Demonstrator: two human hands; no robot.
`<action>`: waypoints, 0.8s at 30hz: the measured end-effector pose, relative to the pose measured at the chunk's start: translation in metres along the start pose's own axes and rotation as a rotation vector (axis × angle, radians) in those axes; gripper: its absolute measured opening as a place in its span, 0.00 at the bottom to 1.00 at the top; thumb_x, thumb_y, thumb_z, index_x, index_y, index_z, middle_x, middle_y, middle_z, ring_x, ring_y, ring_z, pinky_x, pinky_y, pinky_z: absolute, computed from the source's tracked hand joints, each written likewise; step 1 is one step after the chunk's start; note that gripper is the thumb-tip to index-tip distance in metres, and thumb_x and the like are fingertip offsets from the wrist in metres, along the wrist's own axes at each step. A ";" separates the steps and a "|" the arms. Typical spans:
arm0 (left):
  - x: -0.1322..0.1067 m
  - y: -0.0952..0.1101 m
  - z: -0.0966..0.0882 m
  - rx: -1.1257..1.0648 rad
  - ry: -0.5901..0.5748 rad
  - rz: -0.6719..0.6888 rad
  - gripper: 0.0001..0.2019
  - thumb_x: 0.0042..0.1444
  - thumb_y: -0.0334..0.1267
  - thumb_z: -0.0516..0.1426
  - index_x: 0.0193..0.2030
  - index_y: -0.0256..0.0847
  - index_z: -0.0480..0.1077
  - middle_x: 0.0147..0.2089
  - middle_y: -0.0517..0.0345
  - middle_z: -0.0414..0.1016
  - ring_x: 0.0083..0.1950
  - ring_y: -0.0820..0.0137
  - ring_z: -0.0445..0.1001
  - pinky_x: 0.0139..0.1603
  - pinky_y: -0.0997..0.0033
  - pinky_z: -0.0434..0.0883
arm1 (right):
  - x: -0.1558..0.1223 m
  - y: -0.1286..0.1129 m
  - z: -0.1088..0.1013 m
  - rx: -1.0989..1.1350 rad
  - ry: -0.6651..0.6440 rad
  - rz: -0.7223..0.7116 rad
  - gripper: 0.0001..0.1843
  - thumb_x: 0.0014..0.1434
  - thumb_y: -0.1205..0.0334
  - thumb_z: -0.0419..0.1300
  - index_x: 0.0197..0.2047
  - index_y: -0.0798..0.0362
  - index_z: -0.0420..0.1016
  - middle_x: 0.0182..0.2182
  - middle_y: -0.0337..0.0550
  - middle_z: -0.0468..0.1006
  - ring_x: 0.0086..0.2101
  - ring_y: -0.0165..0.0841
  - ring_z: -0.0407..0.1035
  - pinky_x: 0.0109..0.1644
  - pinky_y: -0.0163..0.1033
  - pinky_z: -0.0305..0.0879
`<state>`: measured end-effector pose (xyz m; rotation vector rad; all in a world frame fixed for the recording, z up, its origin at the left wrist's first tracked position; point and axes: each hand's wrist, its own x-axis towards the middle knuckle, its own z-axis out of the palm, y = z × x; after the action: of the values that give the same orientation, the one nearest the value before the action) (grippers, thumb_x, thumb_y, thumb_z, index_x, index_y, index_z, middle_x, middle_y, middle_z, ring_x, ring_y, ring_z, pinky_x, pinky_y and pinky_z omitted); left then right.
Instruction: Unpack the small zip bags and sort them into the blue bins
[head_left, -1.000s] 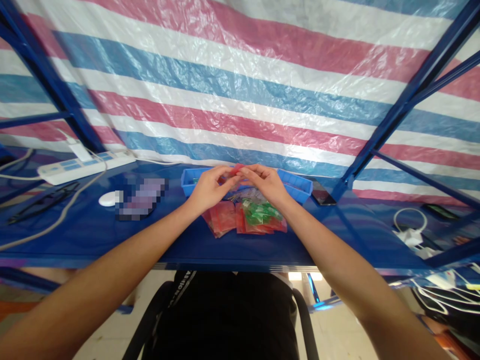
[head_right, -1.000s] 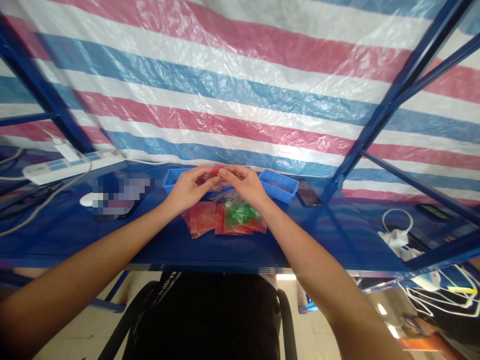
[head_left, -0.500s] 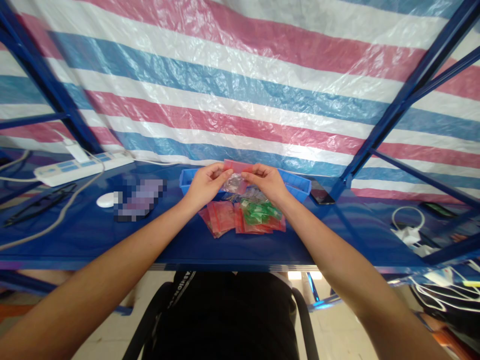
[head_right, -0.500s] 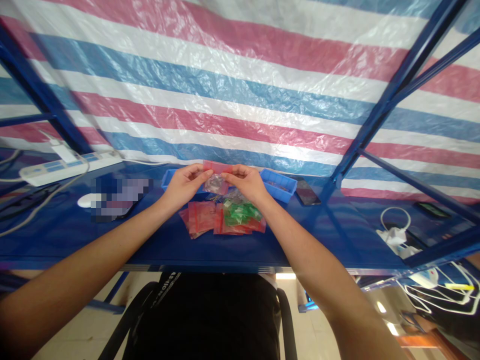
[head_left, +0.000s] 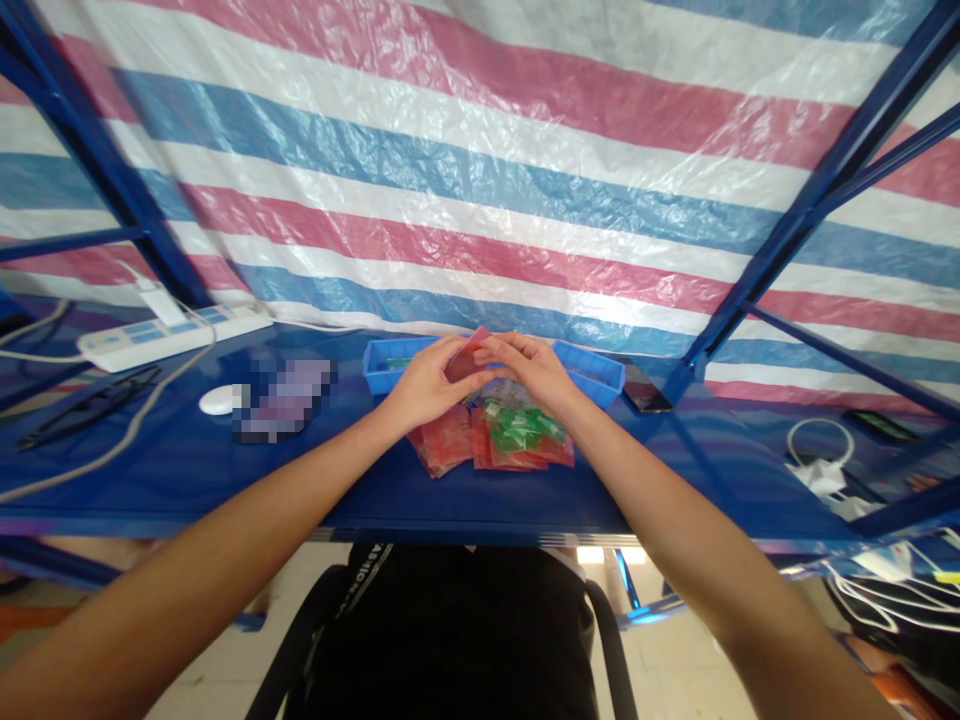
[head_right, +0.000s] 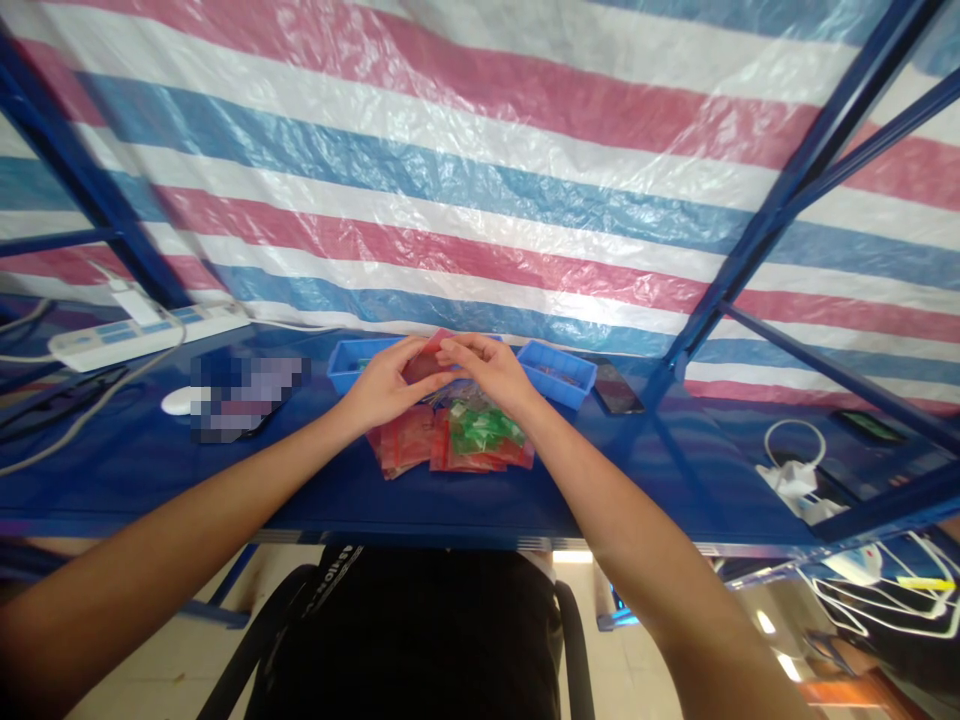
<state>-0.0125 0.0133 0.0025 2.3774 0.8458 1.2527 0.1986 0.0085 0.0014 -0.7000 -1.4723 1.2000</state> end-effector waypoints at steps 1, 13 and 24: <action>0.000 -0.002 -0.001 0.022 0.010 -0.011 0.21 0.66 0.54 0.63 0.57 0.43 0.79 0.54 0.49 0.81 0.53 0.56 0.78 0.56 0.57 0.74 | 0.000 -0.001 0.002 0.006 -0.012 -0.002 0.25 0.57 0.36 0.72 0.46 0.48 0.83 0.45 0.44 0.87 0.48 0.41 0.81 0.56 0.49 0.80; 0.002 -0.015 -0.003 -0.249 0.078 -0.211 0.21 0.66 0.57 0.62 0.50 0.41 0.81 0.44 0.54 0.84 0.41 0.63 0.79 0.42 0.67 0.74 | 0.006 0.004 -0.007 -0.122 0.123 -0.089 0.36 0.48 0.42 0.79 0.56 0.45 0.76 0.43 0.40 0.84 0.40 0.36 0.79 0.43 0.43 0.80; 0.006 -0.028 0.007 -0.542 0.060 -0.255 0.34 0.51 0.50 0.73 0.62 0.41 0.71 0.54 0.49 0.83 0.50 0.58 0.84 0.54 0.56 0.80 | 0.007 0.002 -0.010 0.017 0.235 -0.067 0.22 0.49 0.43 0.77 0.37 0.48 0.78 0.34 0.38 0.81 0.34 0.35 0.75 0.39 0.43 0.80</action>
<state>-0.0138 0.0390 -0.0129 1.7575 0.6895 1.2576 0.2056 0.0184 0.0010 -0.7478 -1.2785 1.0399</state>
